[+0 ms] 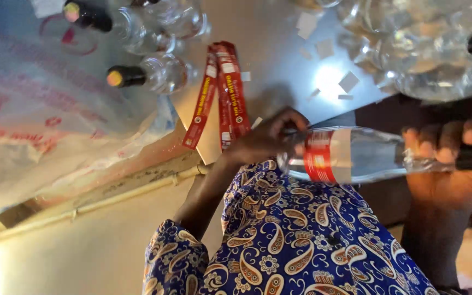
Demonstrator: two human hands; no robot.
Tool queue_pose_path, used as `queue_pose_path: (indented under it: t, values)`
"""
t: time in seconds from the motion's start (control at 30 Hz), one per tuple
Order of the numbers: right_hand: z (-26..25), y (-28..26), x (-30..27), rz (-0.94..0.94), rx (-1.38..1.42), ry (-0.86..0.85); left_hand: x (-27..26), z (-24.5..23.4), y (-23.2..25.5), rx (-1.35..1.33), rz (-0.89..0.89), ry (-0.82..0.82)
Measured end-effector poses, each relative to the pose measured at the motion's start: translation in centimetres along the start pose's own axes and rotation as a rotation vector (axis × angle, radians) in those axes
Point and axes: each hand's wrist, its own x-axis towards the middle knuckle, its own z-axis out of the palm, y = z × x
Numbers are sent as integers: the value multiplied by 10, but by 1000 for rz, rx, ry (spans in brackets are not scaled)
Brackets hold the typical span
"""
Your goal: Manually applying adhesive labels to clear plastic bottles
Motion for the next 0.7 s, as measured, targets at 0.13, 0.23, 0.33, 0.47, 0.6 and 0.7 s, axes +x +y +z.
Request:
queue_pose_path:
  t: [0.13,0.23,0.33,0.47,0.6,0.7]
  values:
    - [75,31,52,-62,-264,321,-13,-49,-43,266,-23,842]
    - [125,48,91,-228,-518,184,-8,-107,-101,565,-6,1227]
    - [142,67,147,-374,-635,0,22,-130,-141,859,-290,1316]
    - [163,99,202,-452,-700,-225,65,-112,-186,1292,-597,1150]
    - [195,133,210,-393,-576,-345,69,-88,-180,1411,-623,1198]
    - [211,152,199,-261,-497,-334,69,-73,-180,1288,-578,1209]
